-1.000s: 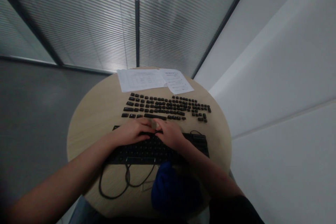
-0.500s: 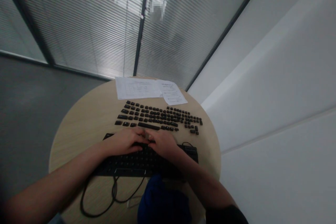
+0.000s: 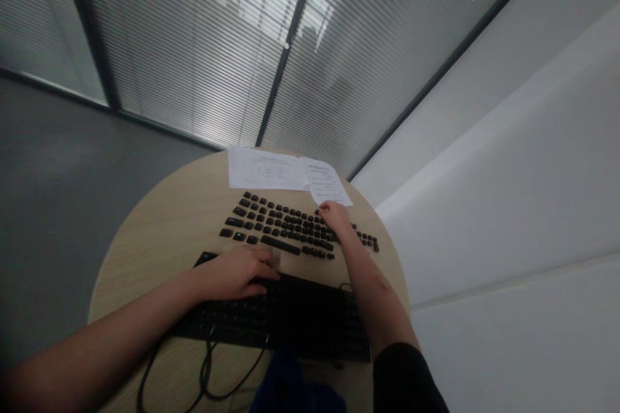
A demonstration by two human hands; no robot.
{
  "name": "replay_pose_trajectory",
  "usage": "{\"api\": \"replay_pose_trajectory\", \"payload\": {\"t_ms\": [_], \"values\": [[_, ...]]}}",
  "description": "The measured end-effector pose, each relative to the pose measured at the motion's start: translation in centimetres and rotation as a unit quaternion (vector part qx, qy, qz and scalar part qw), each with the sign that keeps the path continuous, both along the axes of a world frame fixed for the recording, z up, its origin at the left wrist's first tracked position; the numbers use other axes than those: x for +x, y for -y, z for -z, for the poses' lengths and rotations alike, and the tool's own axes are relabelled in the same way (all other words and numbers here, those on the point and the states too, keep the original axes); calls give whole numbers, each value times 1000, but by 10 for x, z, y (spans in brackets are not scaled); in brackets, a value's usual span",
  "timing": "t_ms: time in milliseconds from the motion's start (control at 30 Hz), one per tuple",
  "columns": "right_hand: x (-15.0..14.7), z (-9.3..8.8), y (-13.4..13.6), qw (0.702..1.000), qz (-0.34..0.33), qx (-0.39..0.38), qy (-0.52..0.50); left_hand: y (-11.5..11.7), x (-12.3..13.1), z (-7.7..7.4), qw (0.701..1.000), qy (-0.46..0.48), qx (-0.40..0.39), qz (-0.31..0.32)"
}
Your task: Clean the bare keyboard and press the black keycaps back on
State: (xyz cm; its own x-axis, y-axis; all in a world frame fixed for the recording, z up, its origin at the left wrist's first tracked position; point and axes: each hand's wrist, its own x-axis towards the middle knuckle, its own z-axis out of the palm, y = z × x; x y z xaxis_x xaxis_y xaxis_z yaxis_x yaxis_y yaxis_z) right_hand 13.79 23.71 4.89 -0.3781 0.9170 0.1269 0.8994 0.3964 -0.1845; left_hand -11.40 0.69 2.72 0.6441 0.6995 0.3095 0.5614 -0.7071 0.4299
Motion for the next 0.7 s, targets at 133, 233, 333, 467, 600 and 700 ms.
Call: {"api": "replay_pose_trajectory", "payload": {"t_ms": [133, 233, 333, 467, 600, 700], "values": [[-2, 12, -8, 1000, -3, -19, 7, 1, 0, -2, 1000, -16, -12, 0], [-5, 14, -8, 1000, 8, -19, -2, 1, 0, -1, 1000, -16, -9, -1], [-6, 7, 0, 999, 27, 14, -27, 0, 0, 0, 1000, 4, -9, 0], [6, -9, 36, 996, 11, 45, -78, -1, -1, 0, 1000, 22, -16, 7], [23, -17, 108, 981, -99, -19, -165, -3, 2, 0, 1000, 20, -19, 11], [24, -12, 161, 969, -153, -90, -174, -5, 4, -1, 1000, 7, -22, 8]]}}
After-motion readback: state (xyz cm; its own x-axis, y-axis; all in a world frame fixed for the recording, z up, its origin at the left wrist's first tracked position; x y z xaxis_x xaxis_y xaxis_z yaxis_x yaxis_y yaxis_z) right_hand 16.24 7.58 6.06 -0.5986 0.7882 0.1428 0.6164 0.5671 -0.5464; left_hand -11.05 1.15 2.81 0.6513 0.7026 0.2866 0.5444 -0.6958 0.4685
